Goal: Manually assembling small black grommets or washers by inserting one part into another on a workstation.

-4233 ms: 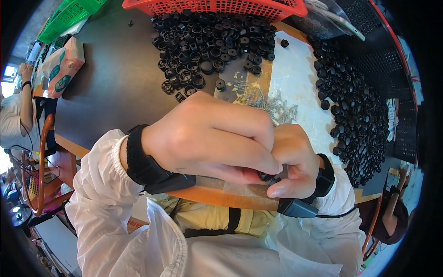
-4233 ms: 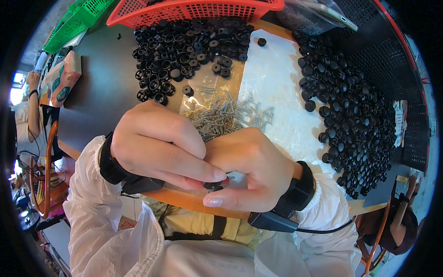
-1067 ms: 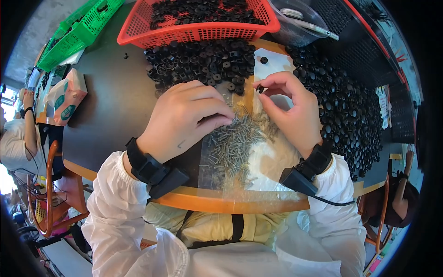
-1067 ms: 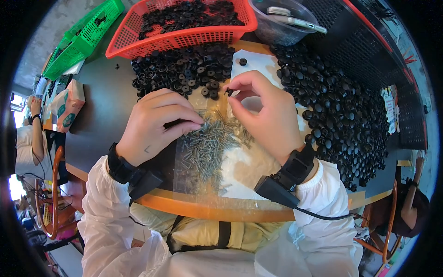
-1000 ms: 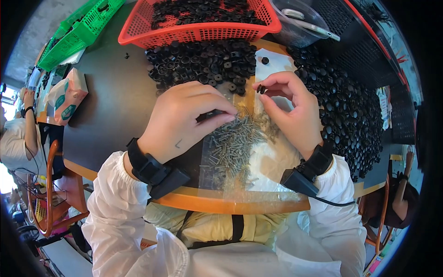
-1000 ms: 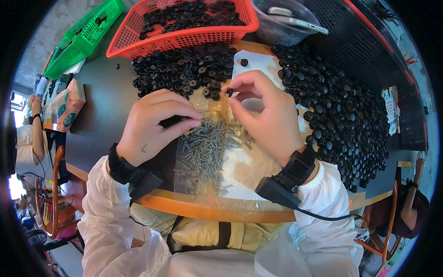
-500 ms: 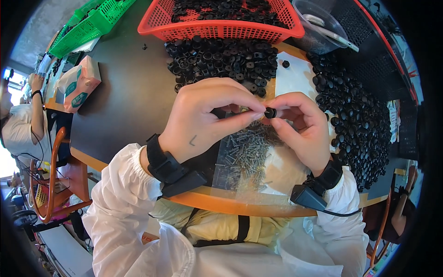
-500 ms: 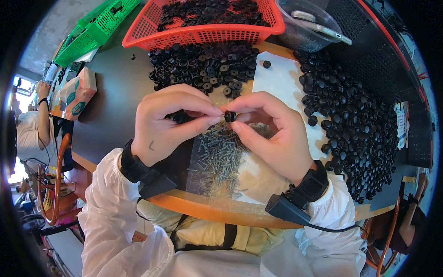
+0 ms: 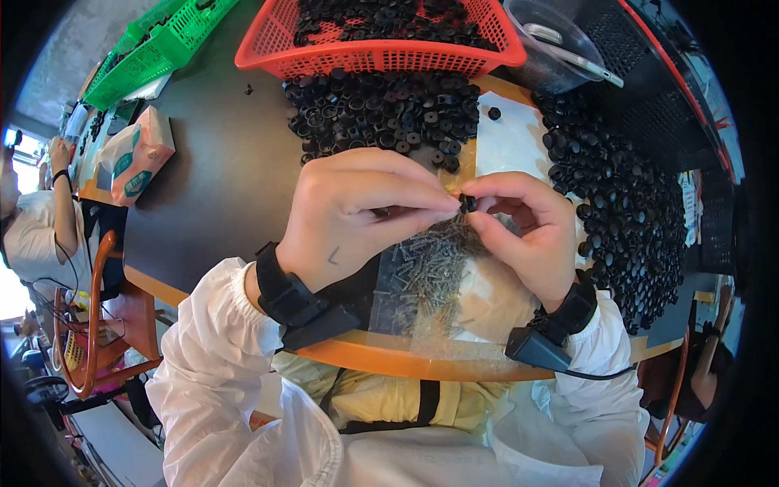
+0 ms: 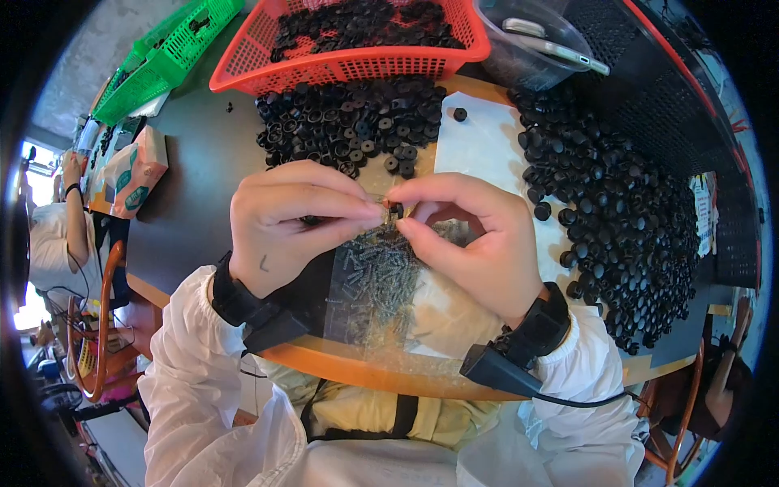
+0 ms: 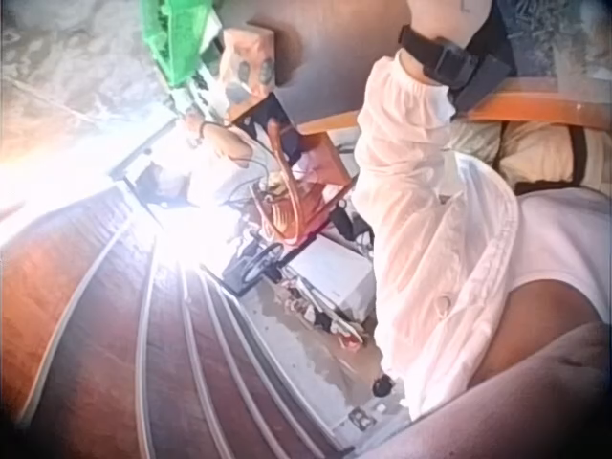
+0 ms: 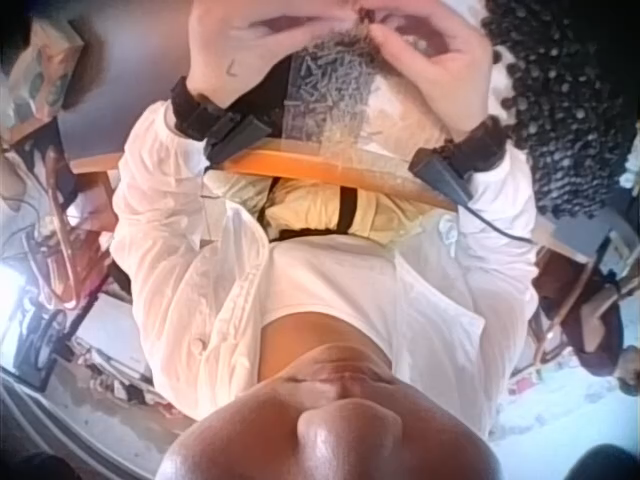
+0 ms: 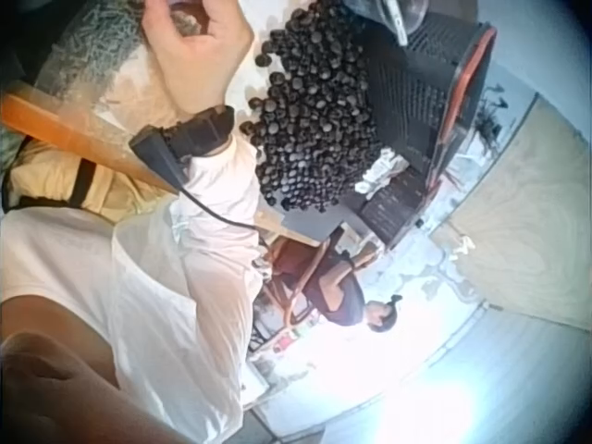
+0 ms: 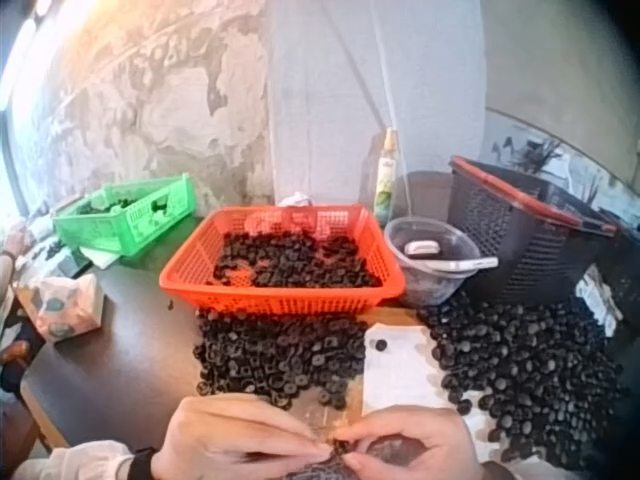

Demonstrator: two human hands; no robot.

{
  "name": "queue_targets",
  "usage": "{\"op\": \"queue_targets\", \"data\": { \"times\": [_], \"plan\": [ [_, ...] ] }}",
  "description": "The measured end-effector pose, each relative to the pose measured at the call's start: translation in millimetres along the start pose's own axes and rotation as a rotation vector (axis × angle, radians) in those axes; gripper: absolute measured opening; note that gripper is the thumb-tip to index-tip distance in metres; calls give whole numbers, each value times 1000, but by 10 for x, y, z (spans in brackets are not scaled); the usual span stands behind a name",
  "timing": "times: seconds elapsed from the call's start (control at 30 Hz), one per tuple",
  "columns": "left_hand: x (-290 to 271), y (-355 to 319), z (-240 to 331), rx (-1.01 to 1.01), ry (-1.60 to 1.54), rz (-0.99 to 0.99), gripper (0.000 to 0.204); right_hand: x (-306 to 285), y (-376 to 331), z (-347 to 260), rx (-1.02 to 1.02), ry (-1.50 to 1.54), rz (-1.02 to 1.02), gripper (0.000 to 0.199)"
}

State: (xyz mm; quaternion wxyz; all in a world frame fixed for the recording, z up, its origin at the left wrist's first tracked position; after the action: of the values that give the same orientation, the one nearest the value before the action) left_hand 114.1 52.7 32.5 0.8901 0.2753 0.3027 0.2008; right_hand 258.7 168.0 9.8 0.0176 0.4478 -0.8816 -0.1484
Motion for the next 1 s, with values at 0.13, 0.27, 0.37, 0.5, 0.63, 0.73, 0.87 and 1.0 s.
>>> {"op": "queue_targets", "data": {
  "times": [0.13, 0.27, 0.37, 0.5, 0.63, 0.73, 0.87, 1.0],
  "plan": [
    [21, -16, -43, -84, -49, -13, 21, 8, 2, 10, 20, -32, -28, 27],
    [33, -15, -15, -118, -43, -10, 19, 5, 3, 1, 19, -70, -41, 25],
    [-9, 5, 8, -171, 26, -8, 24, 17, 3, -25, 42, -76, -18, 25],
    [-163, 154, 90, 90, 419, -88, 39, -77, -7, 39, 153, 14, 79, 28],
    [-258, 152, -36, 217, 601, -261, 43, -42, 38, 39, 155, 171, 135, 26],
    [-213, 125, -98, 206, 567, -278, 36, -37, 26, 73, 130, 109, 64, 24],
    [-169, 97, -159, 227, 588, -284, 28, -15, 16, 94, 140, 108, 20, 22],
    [-215, 137, -131, 194, 635, -279, 31, -32, 12, 70, 119, 50, 12, 20]
  ]
}}
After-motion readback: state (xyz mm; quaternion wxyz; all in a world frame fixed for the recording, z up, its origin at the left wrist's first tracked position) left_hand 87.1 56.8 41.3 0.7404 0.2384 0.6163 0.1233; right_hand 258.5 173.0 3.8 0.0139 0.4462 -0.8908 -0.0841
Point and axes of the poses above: each hand's wrist, its own y-axis towards the middle knuckle, its own x-axis out of the palm, z = x × y, the point moved 5 cm from there along y, towards the middle knuckle, and after that the axes turned 4 degrees about z, right-handed, at the moved point
